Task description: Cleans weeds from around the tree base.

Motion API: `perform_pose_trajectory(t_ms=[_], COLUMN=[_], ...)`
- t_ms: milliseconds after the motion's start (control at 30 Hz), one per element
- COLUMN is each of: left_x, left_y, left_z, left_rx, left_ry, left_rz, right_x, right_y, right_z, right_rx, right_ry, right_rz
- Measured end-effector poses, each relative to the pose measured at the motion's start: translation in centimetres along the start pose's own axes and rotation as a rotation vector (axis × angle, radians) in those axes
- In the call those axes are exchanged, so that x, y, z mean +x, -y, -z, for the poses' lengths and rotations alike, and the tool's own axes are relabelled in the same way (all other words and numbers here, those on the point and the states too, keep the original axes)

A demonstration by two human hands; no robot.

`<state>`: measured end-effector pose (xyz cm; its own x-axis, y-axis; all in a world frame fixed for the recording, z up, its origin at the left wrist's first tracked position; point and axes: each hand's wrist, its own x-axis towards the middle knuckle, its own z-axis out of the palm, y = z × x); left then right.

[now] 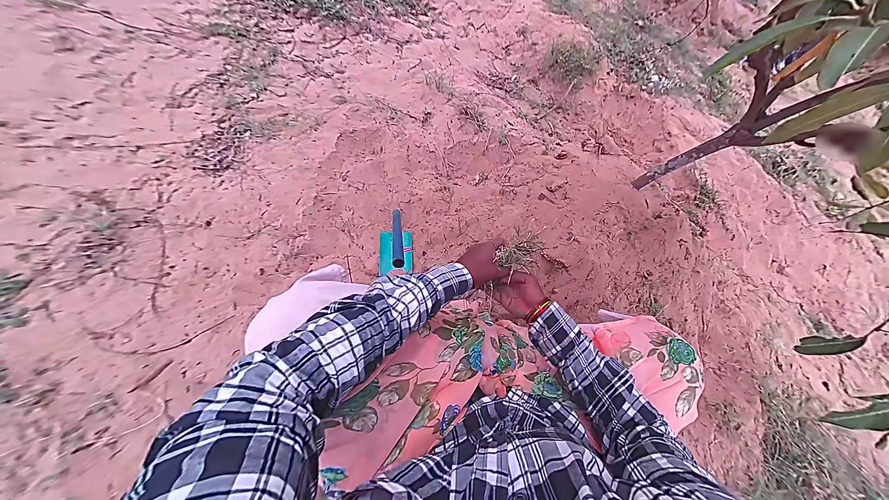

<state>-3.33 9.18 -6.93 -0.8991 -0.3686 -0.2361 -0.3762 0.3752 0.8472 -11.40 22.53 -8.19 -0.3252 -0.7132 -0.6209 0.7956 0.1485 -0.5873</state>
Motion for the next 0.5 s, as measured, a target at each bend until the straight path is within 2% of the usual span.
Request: perform_pose_trajectory(t_ms=[200, 300, 500], left_x=[0.2, 0.4, 0.3], left_y=[0.2, -0.1, -0.9], left_z=[1.1, 1.5, 0.7], left_rx=[-0.070, -0.021, 0.153], left_ry=[0.084, 0.142, 0.150], left_rz=[-0.106, -0.169, -0.067], right_x=[0.3, 0.5, 0.0], right_y=[0.3, 0.4, 0.3], right_z=[1.2, 1.5, 0.0], right_rx=[0.170, 0.194, 0.116], right_ry=[0.176, 0.229, 0.119], right_rz=[-0.006, 0.028, -0.016])
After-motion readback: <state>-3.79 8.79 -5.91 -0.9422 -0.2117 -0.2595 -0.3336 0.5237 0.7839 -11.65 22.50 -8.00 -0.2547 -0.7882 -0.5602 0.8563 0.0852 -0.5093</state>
